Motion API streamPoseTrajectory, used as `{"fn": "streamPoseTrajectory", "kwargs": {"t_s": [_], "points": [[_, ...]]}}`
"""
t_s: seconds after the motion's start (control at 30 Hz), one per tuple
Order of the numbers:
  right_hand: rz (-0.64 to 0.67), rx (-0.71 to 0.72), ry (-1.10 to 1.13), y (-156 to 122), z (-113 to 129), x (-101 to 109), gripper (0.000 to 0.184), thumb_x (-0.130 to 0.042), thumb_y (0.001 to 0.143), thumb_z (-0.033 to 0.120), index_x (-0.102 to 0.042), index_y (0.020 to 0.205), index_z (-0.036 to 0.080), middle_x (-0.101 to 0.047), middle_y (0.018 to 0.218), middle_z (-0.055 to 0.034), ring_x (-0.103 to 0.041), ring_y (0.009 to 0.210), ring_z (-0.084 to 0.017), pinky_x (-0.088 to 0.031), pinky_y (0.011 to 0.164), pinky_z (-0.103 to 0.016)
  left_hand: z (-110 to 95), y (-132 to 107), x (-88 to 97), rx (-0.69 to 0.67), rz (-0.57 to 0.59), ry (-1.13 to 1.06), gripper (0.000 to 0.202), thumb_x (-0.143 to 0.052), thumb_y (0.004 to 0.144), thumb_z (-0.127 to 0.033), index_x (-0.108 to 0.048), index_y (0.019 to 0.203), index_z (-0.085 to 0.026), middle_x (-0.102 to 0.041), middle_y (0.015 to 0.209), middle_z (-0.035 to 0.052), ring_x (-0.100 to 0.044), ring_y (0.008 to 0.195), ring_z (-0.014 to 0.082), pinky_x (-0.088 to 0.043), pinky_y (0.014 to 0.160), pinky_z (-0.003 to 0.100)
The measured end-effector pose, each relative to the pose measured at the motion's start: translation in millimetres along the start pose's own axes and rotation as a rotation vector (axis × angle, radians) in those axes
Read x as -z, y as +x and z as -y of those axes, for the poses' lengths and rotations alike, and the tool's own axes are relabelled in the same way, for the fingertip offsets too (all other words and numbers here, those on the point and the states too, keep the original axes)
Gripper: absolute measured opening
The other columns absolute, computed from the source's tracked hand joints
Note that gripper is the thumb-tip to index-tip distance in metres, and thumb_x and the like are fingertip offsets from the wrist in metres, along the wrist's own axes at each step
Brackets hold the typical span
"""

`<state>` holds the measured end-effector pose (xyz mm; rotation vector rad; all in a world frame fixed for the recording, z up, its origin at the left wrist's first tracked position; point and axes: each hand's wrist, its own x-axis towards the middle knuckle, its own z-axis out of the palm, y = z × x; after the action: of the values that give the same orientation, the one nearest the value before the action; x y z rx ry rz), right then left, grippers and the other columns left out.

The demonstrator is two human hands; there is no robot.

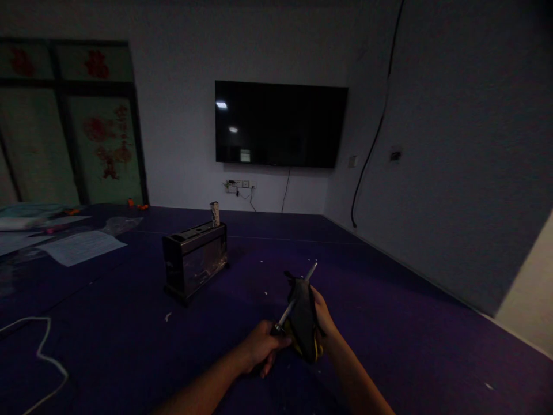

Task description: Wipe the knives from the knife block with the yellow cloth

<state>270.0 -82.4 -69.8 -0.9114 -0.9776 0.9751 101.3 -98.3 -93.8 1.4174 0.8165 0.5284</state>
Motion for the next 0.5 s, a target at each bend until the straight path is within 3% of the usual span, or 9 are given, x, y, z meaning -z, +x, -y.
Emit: {"fn": "streamPoseTrajectory", "kwargs": {"t_s": [0.27,0.5], "points": [[0.097,-0.008,-0.040,-9.0,-5.8,-18.1,0.038,-0.073,0.053,0.039,-0.065,0.083,0.016,-0.065,0.065,-0.0017,-0.057,0.057,-0.016,-0.044,0.052,-0.025,-0.5,0.8,2.8,0.007,0.009,-0.021,0.043,-0.058,0.065,-0.054,-0.040,0.051,-0.018,-0.036,0.031,-0.0063,-0.032,0.024,0.0081,-0.024,0.027,0.021],[0.086,-0.070,-0.045,-8.2,-16.5,-16.7,0.039,-0.071,0.056,0.040,-0.065,0.087,0.016,-0.065,0.066,-0.0014,-0.056,0.056,-0.015,-0.043,0.050,-0.023,1.1,4.0,7.1,0.021,0.046,-0.063,0.042,-0.061,0.064,-0.050,-0.037,0.049,-0.019,-0.033,0.032,-0.0077,-0.032,0.025,0.0070,-0.024,0.028,0.020]]}}
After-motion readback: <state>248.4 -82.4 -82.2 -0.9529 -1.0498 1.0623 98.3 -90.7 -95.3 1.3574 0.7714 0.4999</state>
